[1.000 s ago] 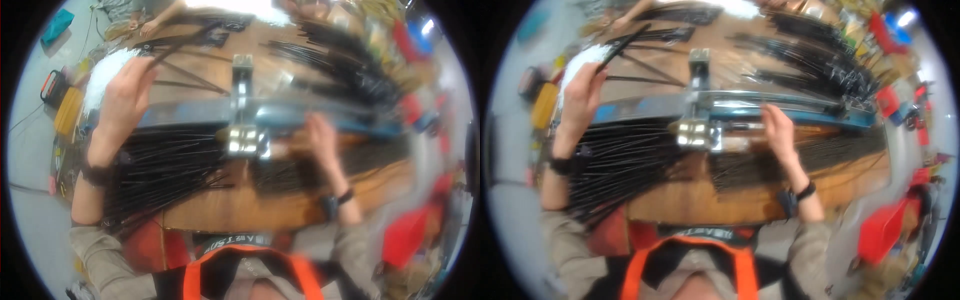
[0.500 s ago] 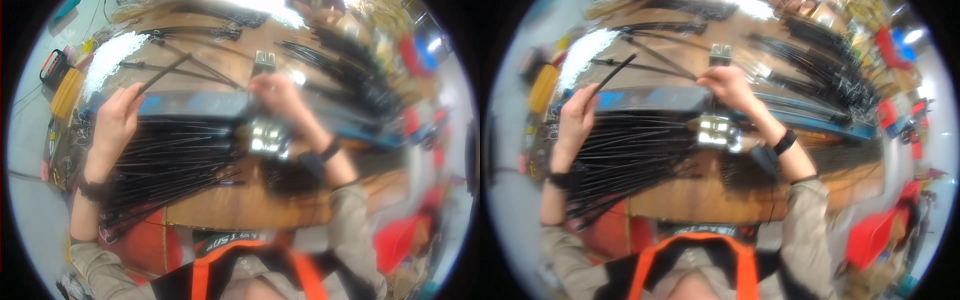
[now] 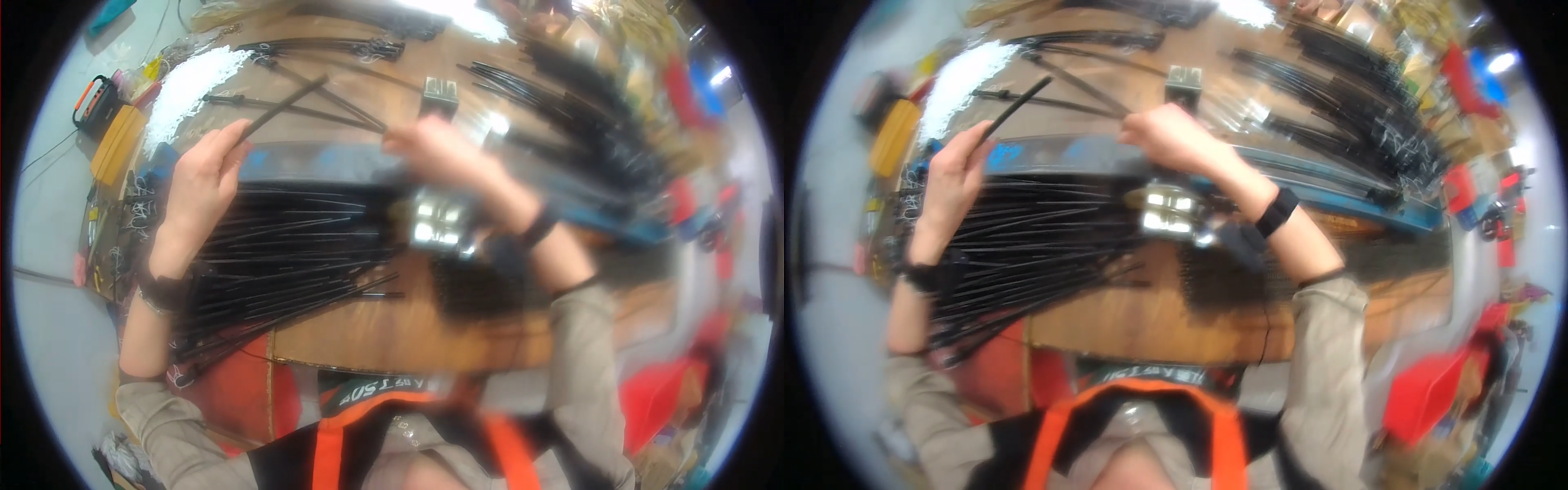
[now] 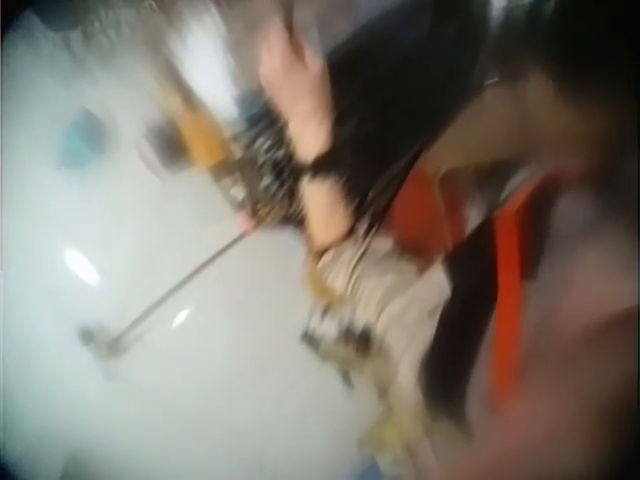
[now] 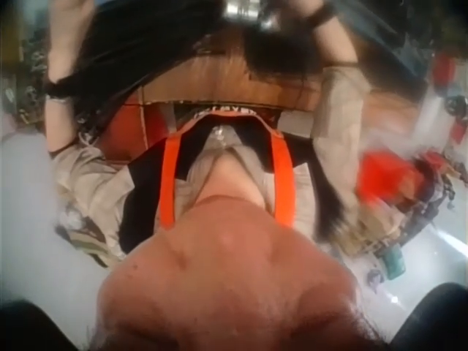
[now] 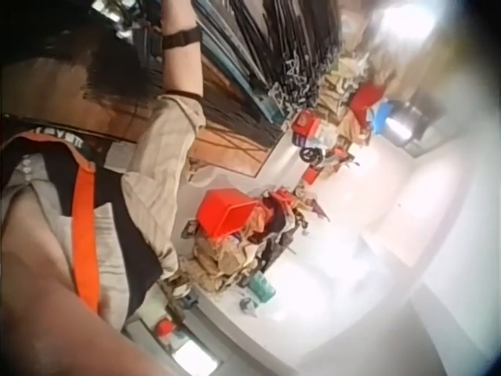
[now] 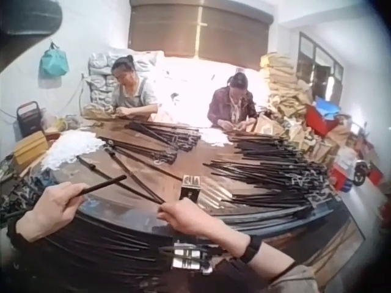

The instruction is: The person picks up a black rod, places it into a machine, and presses a lever before placing it onto a pile. This process is repeated with several other rods.

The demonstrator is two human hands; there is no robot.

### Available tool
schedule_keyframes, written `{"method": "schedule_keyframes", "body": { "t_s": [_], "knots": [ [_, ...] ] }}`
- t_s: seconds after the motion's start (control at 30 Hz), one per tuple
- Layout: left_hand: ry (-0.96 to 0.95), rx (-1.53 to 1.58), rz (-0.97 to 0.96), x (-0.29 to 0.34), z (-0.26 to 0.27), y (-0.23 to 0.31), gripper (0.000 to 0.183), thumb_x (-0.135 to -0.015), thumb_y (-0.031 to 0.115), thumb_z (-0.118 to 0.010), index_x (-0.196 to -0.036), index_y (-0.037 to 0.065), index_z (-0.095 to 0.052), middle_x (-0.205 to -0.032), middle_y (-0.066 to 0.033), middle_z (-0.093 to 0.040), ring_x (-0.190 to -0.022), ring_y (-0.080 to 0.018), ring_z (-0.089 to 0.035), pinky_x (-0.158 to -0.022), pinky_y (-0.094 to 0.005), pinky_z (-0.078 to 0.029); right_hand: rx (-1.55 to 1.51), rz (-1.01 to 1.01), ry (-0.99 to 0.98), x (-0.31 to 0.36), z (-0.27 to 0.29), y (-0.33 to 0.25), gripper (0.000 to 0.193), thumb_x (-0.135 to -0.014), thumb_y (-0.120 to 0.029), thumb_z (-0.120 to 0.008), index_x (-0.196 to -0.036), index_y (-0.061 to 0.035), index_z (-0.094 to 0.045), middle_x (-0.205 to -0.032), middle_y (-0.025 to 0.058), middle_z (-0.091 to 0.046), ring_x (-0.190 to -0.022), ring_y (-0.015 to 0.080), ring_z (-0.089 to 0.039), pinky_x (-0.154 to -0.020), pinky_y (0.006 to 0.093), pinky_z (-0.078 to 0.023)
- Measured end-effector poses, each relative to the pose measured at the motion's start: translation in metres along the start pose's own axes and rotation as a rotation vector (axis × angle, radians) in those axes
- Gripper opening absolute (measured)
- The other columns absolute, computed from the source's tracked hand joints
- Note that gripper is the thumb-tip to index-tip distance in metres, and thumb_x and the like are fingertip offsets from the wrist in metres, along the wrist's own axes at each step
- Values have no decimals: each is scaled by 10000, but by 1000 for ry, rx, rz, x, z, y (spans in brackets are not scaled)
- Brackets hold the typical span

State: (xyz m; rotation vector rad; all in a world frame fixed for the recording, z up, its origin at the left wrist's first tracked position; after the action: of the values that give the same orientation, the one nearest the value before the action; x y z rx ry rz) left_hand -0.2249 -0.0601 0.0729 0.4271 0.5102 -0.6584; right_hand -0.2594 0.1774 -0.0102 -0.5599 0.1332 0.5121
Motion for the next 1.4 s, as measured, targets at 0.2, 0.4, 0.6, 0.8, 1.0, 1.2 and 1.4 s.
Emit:
{"method": "schedule_keyframes", "body": {
  "t_s": [0.2, 0.4, 0.6, 0.8, 1.0, 1.2, 1.4],
  "knots": [
    [-89, -138, 94, 9, 3, -36, 263, -925, 115, -603, -1183, 70, -620, -936, -182, -650, -845, -369, -637, -707, -400, -508, 350, 92, 366, 71, 52, 63, 40, -803, -92, -641, -801, -132, -635, -758, 64, -631, -791, 254, -620, -772, 402, -442],
    [-253, -20, -160, -11, -81, -1, 318, -881, 144, -619, -1197, 182, -642, -839, -113, -667, -782, -305, -668, -649, -397, -537, 930, -118, 320, 207, 137, 150, 83, -777, -43, -638, -852, -78, -642, -784, 109, -628, -779, 313, -590, -690, 433, -436],
    [-359, 58, -231, -59, -187, 67, 130, -908, 238, -581, -975, 145, -643, -848, -93, -668, -754, -321, -642, -616, -414, -519, 801, -266, 403, 282, 157, 222, 152, -913, -101, -564, -997, -30, -670, -954, 154, -653, -915, 323, -611, -812, 421, -473],
    [-401, 98, -160, -45, -208, 52, 251, -924, 325, -582, -838, 101, -655, -812, -113, -657, -795, -335, -635, -701, -446, -500, 736, -231, 530, 276, 145, 217, 127, -916, -53, -580, -1010, 12, -637, -986, 204, -624, -957, 382, -579, -856, 446, -462],
    [-263, 203, -74, -46, -198, 52, 247, -891, 346, -626, -837, 111, -684, -807, -107, -656, -800, -333, -636, -729, -448, -491, 743, -299, 504, 278, 141, 226, 163, -931, -65, -575, -1061, 8, -641, -1036, 200, -635, -999, 376, -582, -906, 451, -460],
    [-168, 296, -17, -47, -187, 50, 237, -877, 349, -645, -852, 117, -687, -823, -114, -659, -807, -335, -641, -714, -448, -495, 765, -293, 521, 283, 140, 229, 201, -936, -75, -571, -1108, -2, -643, -1117, 198, -640, -1077, 367, -577, -975, 445, -438],
    [-429, 245, -71, -54, -212, 59, 236, -908, 350, -601, -880, 125, -670, -822, -134, -662, -803, -368, -640, -698, -462, -499, 786, -79, 513, 248, 116, 135, 275, -934, -76, -571, -1196, -61, -652, -1257, 158, -629, -1235, 333, -537, -1100, 498, -325]
  ]
}}
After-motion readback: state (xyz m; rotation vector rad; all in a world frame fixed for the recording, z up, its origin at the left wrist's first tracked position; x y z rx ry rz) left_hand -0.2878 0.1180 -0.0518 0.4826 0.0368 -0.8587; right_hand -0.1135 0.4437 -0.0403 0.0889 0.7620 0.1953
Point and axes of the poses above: each hand's wrist, its own x-axis away from the middle knuckle, its own z-axis out of the back of the hand, y = z × x, the point moved 10 cm from there along -x, towards the middle knuckle
